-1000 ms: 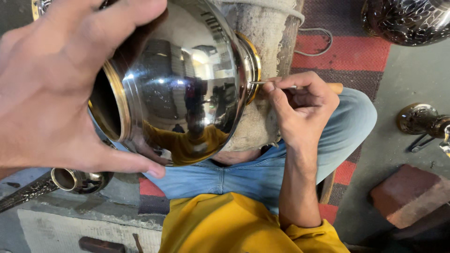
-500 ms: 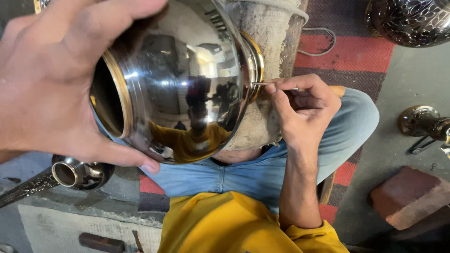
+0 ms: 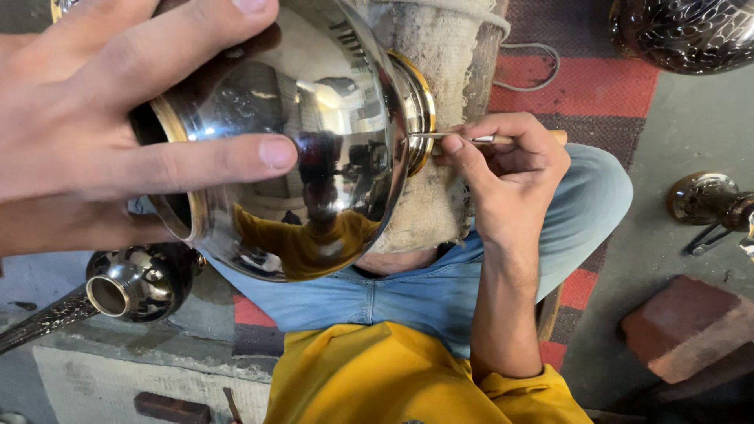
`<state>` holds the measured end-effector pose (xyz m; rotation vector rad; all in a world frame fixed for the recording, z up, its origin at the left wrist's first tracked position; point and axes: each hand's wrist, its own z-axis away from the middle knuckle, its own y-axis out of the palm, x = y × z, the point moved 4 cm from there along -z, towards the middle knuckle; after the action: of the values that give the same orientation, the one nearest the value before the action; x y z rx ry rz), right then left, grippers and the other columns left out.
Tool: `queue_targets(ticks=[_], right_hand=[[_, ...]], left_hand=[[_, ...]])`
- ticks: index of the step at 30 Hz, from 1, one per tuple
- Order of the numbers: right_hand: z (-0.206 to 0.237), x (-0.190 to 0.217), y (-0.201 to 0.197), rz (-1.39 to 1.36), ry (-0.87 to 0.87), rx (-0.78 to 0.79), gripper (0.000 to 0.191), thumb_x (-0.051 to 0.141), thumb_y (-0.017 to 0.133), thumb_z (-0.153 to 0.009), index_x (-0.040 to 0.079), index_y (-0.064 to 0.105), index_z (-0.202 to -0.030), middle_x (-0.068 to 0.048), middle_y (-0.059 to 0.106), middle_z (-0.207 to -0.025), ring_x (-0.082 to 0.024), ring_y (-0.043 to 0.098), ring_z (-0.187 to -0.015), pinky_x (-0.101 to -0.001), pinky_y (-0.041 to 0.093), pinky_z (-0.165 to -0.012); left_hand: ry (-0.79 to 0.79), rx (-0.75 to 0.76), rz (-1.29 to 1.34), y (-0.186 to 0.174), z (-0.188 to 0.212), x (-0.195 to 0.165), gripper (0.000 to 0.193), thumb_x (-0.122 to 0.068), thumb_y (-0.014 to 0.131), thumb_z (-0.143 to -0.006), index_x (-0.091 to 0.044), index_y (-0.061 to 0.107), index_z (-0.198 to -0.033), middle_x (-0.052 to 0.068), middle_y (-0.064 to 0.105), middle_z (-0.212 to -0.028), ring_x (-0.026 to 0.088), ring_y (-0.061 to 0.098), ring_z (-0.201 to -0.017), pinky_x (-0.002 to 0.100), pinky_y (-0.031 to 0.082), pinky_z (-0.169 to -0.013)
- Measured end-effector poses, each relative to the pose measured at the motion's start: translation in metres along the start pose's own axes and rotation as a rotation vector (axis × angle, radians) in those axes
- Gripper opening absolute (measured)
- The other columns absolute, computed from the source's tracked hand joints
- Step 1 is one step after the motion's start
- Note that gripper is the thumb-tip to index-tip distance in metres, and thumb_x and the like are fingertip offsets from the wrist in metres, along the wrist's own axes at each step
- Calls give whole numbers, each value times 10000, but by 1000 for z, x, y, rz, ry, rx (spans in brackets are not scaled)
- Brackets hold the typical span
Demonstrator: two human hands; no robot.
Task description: The person sits cross-legged and uses a small metal tool to engrave fine lines into the neck and shoulder of a polished metal vase. They rotate the vase to continue the pattern, then set it aside and pick up another similar vase to continue engraving.
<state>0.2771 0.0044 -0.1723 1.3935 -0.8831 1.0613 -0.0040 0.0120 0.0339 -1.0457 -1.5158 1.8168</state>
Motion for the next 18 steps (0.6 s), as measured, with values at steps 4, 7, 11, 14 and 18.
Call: queue_targets(ticks=[4, 7, 11, 14, 18], right_hand=[[-2, 0, 1, -9, -7, 11, 142, -107, 752, -1014, -42, 652, -1091, -137, 749, -988, -160, 747, -881, -263, 633, -847], [-2, -2, 2, -27, 15, 10, 131, -106, 740, -1010, -37, 652, -1078, -145, 764, -1022, -156, 750, -851, -265, 639, -815], [-3, -1, 0, 19, -7, -6, 137, -119, 748, -1007, -44, 656, -1075, -147, 754, -955, -157, 752, -838, -261, 632, -813], [-4, -2, 0, 12, 7, 12, 134, -122, 750, -1003, -43, 661, -1064, -148, 758, -972, -154, 751, -840, -259, 630, -811], [-6, -2, -1, 14, 4, 37, 129, -122, 743, -1006, -40, 663, -1065, -142, 757, -981, -146, 748, -870, -250, 625, -836]], left_hand=[[109, 4, -46, -1, -3, 1, 1118, -320, 932, -421, -381, 532, -1463, 222, 354, -1593, 591, 504, -1316, 578, 535, -876], [177, 4, -68, -3, -9, 1, 1128, -277, 914, -413, -409, 538, -1468, 179, 363, -1594, 599, 495, -1301, 580, 532, -850], [179, -3, -10, -4, -14, 2, 1113, -428, 910, -416, -384, 543, -1466, 186, 387, -1576, 566, 529, -1250, 641, 520, -919], [124, -14, 4, -4, -12, 2, 1085, -518, 924, -462, -358, 542, -1465, 219, 404, -1549, 554, 564, -1246, 607, 525, -923], [-40, -33, 31, -5, -11, 1, 1153, -648, 924, -452, -269, 507, -1459, 247, 440, -1527, 524, 603, -1229, 555, 536, -910]])
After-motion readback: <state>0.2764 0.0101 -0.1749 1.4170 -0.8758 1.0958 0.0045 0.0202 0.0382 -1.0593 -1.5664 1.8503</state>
